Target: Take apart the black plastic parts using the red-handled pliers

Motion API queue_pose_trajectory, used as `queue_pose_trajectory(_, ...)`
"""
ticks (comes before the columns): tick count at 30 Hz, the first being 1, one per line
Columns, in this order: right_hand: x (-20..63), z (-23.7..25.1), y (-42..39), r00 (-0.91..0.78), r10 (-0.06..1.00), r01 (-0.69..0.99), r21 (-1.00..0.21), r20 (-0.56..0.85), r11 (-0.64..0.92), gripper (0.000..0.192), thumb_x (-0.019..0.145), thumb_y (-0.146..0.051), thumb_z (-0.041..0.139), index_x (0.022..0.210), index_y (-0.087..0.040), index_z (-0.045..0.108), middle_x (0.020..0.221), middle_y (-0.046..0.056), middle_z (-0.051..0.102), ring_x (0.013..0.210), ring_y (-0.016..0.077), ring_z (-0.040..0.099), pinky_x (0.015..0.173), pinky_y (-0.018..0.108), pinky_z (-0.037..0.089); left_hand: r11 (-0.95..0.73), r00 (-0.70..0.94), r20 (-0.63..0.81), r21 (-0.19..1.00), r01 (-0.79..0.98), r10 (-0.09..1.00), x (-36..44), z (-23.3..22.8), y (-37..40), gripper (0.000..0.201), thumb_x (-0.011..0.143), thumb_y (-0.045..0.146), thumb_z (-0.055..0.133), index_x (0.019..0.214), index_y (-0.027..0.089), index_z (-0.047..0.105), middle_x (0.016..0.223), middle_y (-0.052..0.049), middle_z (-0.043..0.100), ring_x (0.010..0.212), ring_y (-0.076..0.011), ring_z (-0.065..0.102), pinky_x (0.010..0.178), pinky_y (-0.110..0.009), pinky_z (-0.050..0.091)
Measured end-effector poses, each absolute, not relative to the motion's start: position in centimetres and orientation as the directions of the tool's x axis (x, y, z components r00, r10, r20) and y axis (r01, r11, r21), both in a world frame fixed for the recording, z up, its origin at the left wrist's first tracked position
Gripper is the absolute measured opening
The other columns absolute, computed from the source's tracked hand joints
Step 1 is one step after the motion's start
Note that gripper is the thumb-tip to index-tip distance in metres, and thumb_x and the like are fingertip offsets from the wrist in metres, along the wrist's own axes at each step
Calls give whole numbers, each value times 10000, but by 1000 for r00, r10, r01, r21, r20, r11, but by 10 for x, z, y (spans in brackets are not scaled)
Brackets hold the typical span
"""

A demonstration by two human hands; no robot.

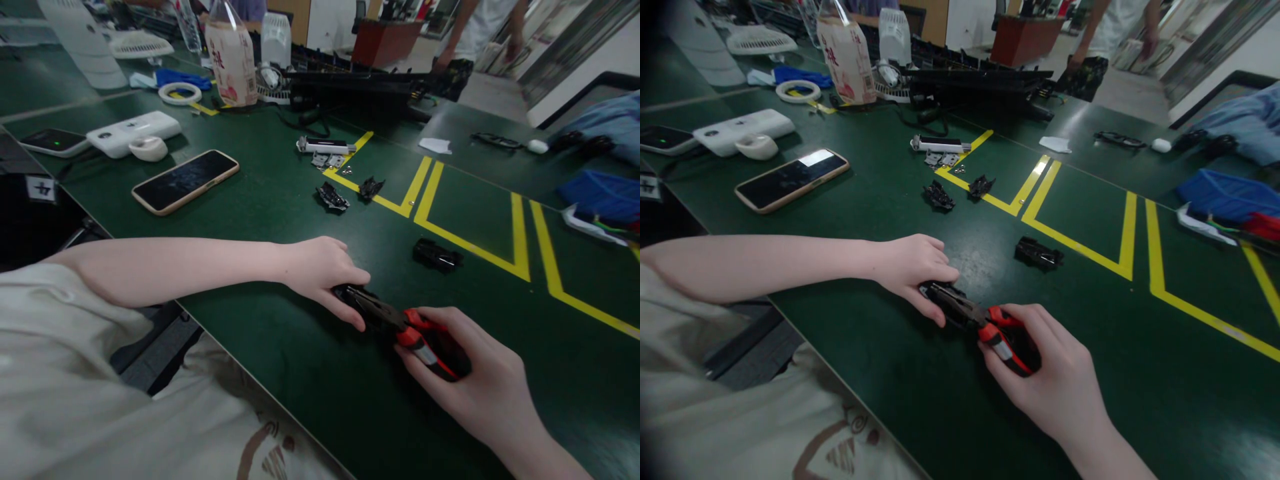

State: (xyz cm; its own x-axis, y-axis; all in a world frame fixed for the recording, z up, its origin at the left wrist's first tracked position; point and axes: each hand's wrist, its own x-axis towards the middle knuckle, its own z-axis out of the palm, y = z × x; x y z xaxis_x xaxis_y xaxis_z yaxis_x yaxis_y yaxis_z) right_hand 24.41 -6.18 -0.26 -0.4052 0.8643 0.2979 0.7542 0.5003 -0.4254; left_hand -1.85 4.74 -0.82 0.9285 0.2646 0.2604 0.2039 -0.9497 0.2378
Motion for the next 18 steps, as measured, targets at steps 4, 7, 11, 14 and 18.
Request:
queue_pose_trajectory(4, 241, -5, -63, -393, 860, 754, -420, 327, 505, 312, 891, -429, 611, 1132, -232, 629, 1003, 77, 696, 841, 248, 682, 691, 382, 565, -959, 933, 276, 226, 172, 232, -19, -7, 48, 553, 911, 714, 512, 702, 202, 499, 595, 8, 621, 543, -143, 555, 615, -307, 346)
queue_pose_trajectory(7, 243, -6, -63, -397, 850, 757, -400, 347, 517, 325, 888, -423, 616, 1154, -237, 628, 1022, 76, 698, 866, 261, 685, 705, 398, 574, -956, 935, 265, 237, 173, 235, -19, -6, 47, 556, 917, 708, 505, 687, 201, 511, 592, 6, 620, 540, -142, 547, 612, -307, 341)
queue_pose_trajectory(11, 246, -9, -63, -408, 836, 766, -359, 368, 533, 344, 881, -407, 634, 1182, -241, 614, 1057, 84, 695, 905, 270, 685, 740, 424, 587, -941, 934, 248, 283, 184, 257, -18, -5, 47, 559, 914, 708, 509, 671, 204, 512, 588, 0, 630, 536, -141, 548, 619, -308, 340)
queue_pose_trajectory(14, 247, -10, -63, -413, 833, 770, -347, 369, 535, 354, 870, -402, 649, 1184, -242, 617, 1057, 83, 697, 900, 267, 687, 729, 420, 591, -931, 936, 230, 311, 190, 268, -18, -5, 48, 550, 912, 702, 519, 676, 206, 508, 596, 0, 636, 543, -141, 553, 629, -307, 343)
queue_pose_trajectory(18, 247, -10, -63, -416, 830, 774, -334, 372, 538, 346, 879, -408, 639, 1181, -241, 614, 1047, 87, 694, 889, 265, 683, 727, 414, 580, -935, 935, 235, 300, 189, 265, -18, -5, 48, 524, 893, 696, 562, 707, 208, 514, 617, 1, 646, 567, -146, 574, 635, -302, 350)
